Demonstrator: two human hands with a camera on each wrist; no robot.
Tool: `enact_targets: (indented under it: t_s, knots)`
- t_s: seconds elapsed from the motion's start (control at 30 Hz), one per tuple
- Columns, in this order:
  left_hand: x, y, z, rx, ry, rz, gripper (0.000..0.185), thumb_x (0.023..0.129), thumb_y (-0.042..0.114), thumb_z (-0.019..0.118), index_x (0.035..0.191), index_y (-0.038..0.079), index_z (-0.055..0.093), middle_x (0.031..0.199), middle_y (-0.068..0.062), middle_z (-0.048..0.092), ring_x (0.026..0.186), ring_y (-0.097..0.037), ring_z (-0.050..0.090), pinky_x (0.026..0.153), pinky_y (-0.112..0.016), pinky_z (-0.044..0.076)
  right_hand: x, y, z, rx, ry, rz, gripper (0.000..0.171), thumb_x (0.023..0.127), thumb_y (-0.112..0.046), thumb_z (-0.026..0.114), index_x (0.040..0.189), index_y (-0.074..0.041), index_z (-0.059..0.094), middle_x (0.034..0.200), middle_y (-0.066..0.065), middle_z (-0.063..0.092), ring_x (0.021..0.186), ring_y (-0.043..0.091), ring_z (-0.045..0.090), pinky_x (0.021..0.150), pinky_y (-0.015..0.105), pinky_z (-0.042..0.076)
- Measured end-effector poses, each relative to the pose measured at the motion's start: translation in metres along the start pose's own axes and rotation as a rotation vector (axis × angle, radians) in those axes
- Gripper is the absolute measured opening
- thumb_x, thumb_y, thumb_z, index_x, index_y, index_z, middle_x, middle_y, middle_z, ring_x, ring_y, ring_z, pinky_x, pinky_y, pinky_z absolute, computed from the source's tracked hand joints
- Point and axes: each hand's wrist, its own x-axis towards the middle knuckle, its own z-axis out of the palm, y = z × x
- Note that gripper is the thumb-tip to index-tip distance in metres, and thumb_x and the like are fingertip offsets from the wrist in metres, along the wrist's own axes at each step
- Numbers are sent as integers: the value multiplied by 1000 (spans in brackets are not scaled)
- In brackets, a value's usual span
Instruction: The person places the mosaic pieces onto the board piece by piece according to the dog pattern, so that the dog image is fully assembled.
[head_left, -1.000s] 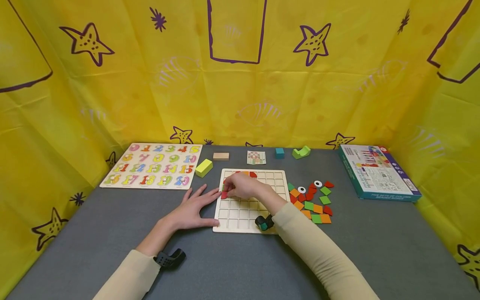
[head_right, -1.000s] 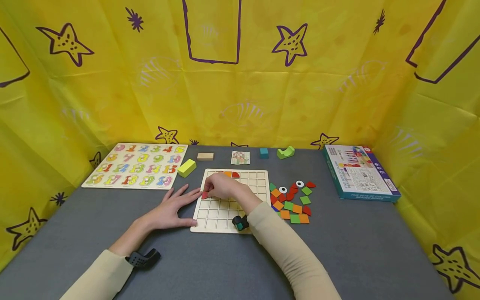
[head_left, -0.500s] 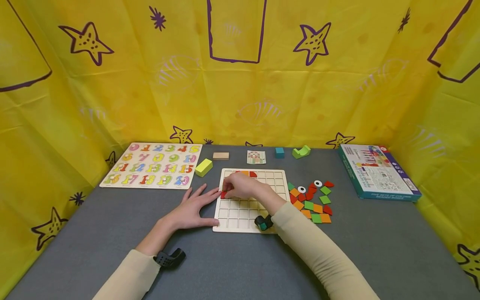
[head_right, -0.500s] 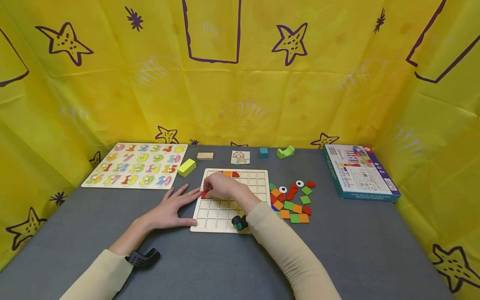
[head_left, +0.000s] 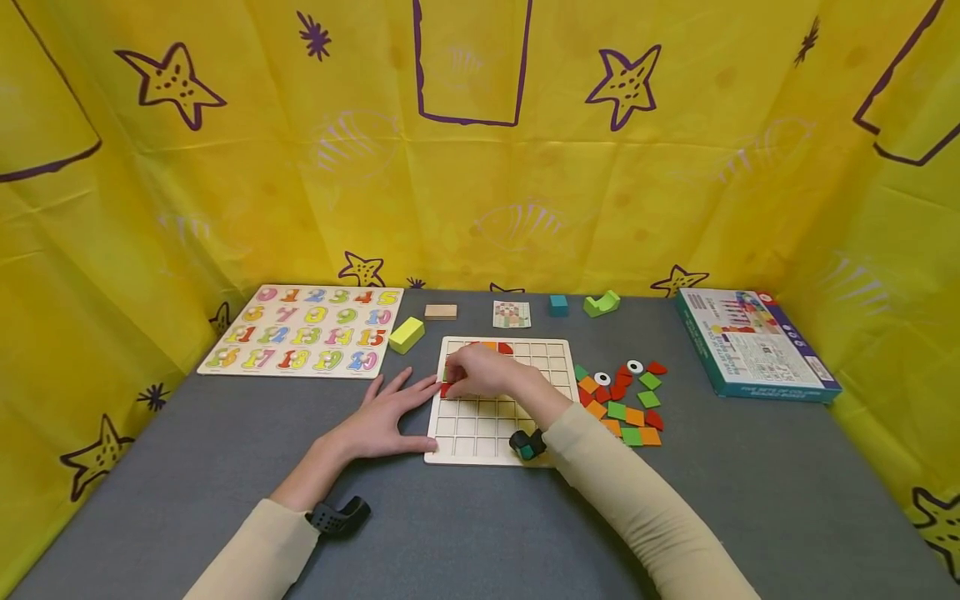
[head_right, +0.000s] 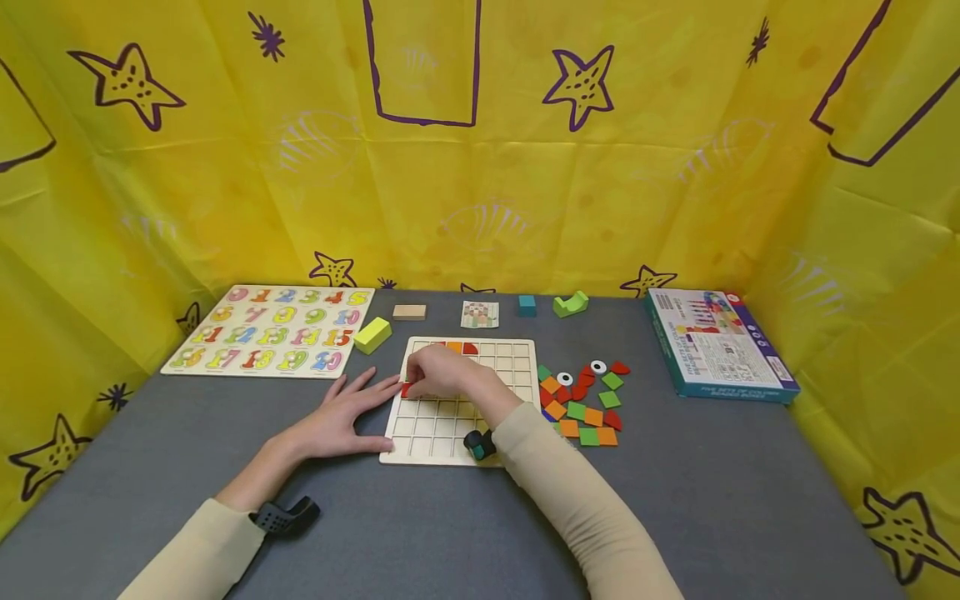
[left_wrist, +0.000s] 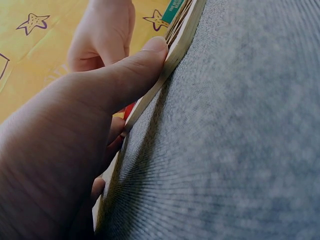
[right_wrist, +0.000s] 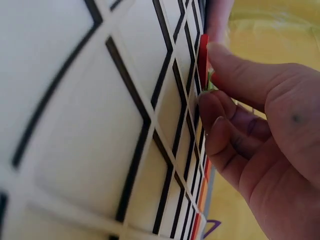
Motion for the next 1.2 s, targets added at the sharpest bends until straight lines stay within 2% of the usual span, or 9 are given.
enact_targets:
  t_s: [0.17, 0.4, 0.7, 1.0, 1.2]
  knots:
    - [0, -1, 0, 3, -4, -2, 98, 82, 73, 67, 159, 23, 34, 163, 7, 29, 153, -34, 7, 113, -66, -6, 4, -3, 4, -15, 29, -1, 17, 91, -27, 79, 90, -12, 70, 76, -6, 62, 71, 10, 57, 69, 24, 47]
    - [0, -1, 0, 4, -8, -6, 98, 82, 73, 66, 160, 23, 34, 163, 7, 29, 153, -33, 7, 114, -65, -7, 5, -6, 2, -4, 13, 39, 13, 92, -22, 78, 90, -11, 70, 77, -4, 62, 72, 11, 56, 69, 26, 47]
    - [0, 0, -1, 0, 2, 5, 97, 82, 71, 69, 159, 21, 35, 163, 4, 30, 152, -37, 9, 112, -68, -5, 5, -1, 4, 23, 11, 31, 11, 92, -19, 78, 91, -11, 70, 79, -4, 62, 72, 11, 57, 70, 26, 47]
    - [0, 1, -1, 5, -7, -14, 98, 81, 72, 68, 160, 23, 34, 163, 6, 29, 153, -34, 7, 113, -66, -6, 4, -4, 2, -2, 16, 15, 11, 92, -19, 77, 92, -11, 70, 79, -4, 62, 74, 12, 56, 71, 26, 47]
    - [1, 1, 0, 5, -12, -18, 99, 81, 73, 67, 160, 24, 33, 163, 7, 28, 153, -34, 7, 113, -66, -7, 1, 0, -1, 52, 12, 33, 11, 92, -18, 78, 95, -11, 70, 83, -4, 64, 76, 11, 58, 74, 26, 49]
